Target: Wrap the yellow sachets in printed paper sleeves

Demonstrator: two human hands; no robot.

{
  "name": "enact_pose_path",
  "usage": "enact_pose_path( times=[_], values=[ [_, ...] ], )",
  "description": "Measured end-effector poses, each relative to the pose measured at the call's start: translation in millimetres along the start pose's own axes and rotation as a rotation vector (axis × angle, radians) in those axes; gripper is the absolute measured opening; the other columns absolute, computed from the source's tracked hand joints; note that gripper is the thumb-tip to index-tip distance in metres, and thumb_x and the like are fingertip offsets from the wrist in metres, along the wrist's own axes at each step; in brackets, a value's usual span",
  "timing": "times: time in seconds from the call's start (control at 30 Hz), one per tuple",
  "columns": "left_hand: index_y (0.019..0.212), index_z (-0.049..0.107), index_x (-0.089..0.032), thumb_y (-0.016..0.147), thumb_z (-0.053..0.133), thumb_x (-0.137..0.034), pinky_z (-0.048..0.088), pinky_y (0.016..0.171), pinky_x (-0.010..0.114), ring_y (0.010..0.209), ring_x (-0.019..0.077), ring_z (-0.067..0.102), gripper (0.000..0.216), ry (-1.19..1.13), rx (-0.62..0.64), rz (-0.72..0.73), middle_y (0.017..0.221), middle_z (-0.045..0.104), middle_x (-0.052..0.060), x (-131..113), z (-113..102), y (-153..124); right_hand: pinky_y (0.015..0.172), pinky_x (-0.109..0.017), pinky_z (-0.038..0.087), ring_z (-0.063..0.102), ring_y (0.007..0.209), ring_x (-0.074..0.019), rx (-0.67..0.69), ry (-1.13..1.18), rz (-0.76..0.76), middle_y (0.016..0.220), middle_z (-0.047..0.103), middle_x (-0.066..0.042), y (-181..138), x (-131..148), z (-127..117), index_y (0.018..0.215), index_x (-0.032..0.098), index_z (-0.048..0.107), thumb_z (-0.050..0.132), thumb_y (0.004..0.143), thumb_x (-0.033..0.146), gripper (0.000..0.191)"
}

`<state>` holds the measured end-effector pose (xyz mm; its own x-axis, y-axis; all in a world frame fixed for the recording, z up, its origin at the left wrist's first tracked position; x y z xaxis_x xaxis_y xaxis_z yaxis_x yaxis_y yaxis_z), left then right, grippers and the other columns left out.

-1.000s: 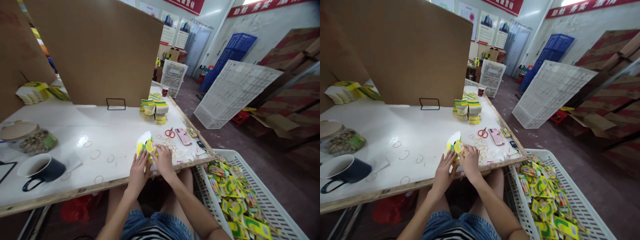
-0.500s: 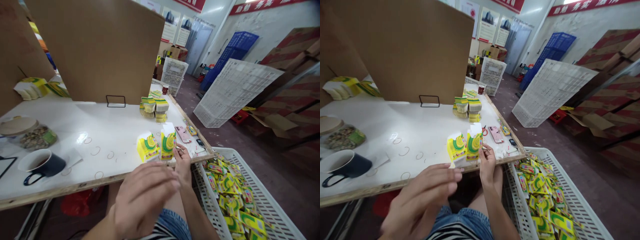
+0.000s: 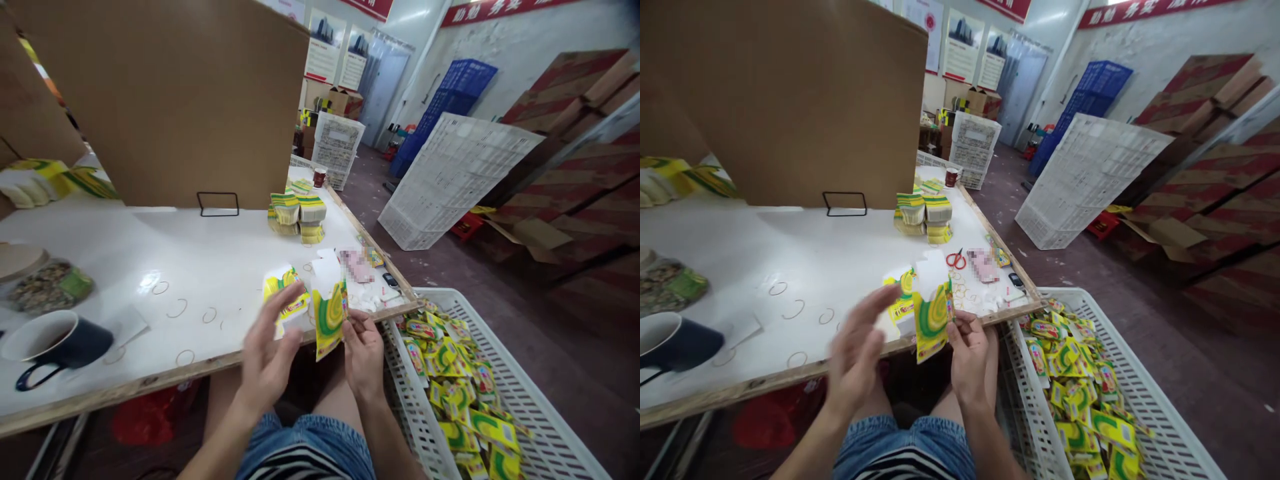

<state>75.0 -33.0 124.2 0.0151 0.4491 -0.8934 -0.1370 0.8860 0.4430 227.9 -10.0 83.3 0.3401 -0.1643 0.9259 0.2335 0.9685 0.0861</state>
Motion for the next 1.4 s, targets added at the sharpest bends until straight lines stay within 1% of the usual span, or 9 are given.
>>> enact_pose_path(
  times=[0.13,0.23,0.33,0.43,0.6,0.8,1.1,1.27,1.4],
  values=[
    [0.118,0.066,-0.018,0.081,0.058,-0.059,0.048,0.097,0.042,0.116,0.0311,0.059,0.056,-0.398,0.236,-0.314,0.118,0.069,0.012,22.0,11.6,-1.8,0.068,-0.03,0.055,0.065,0.069,-0.015,0.089,0.058,0.097,0.08,0.069,-0.002,-17.2,-5.1,3.5,0.088,0.02,0.059,0.076,0.073,0.038,0.028],
    [0.11,0.069,-0.014,0.073,0.068,-0.059,0.048,0.095,0.042,0.112,0.0331,0.061,0.058,-0.572,0.291,-0.435,0.106,0.072,0.013,34.3,15.3,-5.4,0.071,-0.032,0.055,0.065,0.073,-0.017,0.149,-0.105,0.082,0.082,0.069,-0.003,-18.7,-5.3,0.0,0.085,0.02,0.059,0.072,0.077,0.039,0.024],
    [0.108,0.07,-0.014,0.066,0.076,-0.054,0.05,0.092,0.041,0.106,0.0331,0.064,0.058,-0.685,0.261,-0.509,0.101,0.073,0.014,33.7,14.3,-5.9,0.081,-0.038,0.052,0.064,0.087,-0.021,0.123,-0.467,-0.18,0.091,0.069,-0.007,-11.8,8.7,-6.4,0.091,0.019,0.063,0.066,0.083,0.033,0.016],
    [0.109,0.069,-0.015,0.066,0.077,-0.052,0.052,0.088,0.04,0.099,0.032,0.067,0.057,-0.742,0.256,-0.579,0.097,0.074,0.012,28.3,14.8,-6.8,0.096,-0.045,0.045,0.056,0.111,-0.0254,0.212,-0.716,-0.532,0.118,0.064,-0.01,-3.0,30.4,-7.0,0.118,0.023,0.059,0.062,0.085,0.025,0.033],
    [0.107,0.069,-0.017,0.068,0.074,-0.052,0.055,0.081,0.039,0.091,0.0297,0.07,0.052,-0.734,0.225,-0.627,0.093,0.075,0.01,26.4,14.7,-9.0,0.09,-0.04,0.049,0.061,0.1,-0.0216,0.575,-0.806,-0.623,0.109,0.068,-0.005,5.5,47.4,2.0,0.123,0.029,0.056,0.056,0.087,0.017,0.038],
    [0.108,0.068,-0.016,0.065,0.076,-0.052,0.057,0.075,0.037,0.086,0.029,0.071,0.057,-0.734,0.266,-0.638,0.093,0.075,0.011,27.7,6.6,-6.4,0.095,-0.042,0.046,0.058,0.109,-0.0231,0.619,-0.85,-0.652,0.122,0.063,-0.007,12.0,49.6,4.5,0.131,0.027,0.051,0.056,0.087,0.017,0.045],
    [0.107,0.07,-0.016,0.064,0.08,-0.04,0.054,0.081,0.034,0.093,0.0269,0.069,0.05,-0.736,0.259,-0.635,0.102,0.074,0.011,31.3,13.7,-6.1,0.068,-0.029,0.051,0.058,0.083,-0.018,0.637,-0.736,-0.556,0.091,0.058,-0.005,15.5,49.8,4.2,0.095,0.022,0.062,0.055,0.085,0.019,0.012],
    [0.105,0.07,-0.015,0.068,0.08,-0.036,0.054,0.075,0.029,0.082,0.022,0.07,0.044,-0.654,0.166,-0.65,0.097,0.075,0.01,35.0,13.6,-3.2,0.079,-0.033,0.05,0.055,0.089,-0.0198,0.682,-0.814,-0.568,0.094,0.052,-0.006,19.5,46.9,2.9,0.101,0.021,0.066,0.058,0.086,0.024,0.017],
    [0.107,0.067,-0.013,0.07,0.077,-0.041,0.055,0.071,0.03,0.078,0.0217,0.07,0.047,-0.536,0.038,-0.625,0.094,0.075,0.01,39.8,13.2,-2.0,0.082,-0.035,0.049,0.055,0.093,-0.0198,0.419,-0.748,-0.54,0.117,0.054,-0.009,19.9,38.5,-1.7,0.13,0.023,0.051,0.062,0.084,0.029,0.048]
  ],
)
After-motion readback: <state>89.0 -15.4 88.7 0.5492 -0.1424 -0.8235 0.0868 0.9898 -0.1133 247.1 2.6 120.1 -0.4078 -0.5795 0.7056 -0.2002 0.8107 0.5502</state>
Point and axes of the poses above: each hand's wrist, its own y-axis towards the middle knuckle, its own z-axis out of the palm, x = y × z, the point moved 1 cm from there along y, towards the middle knuckle
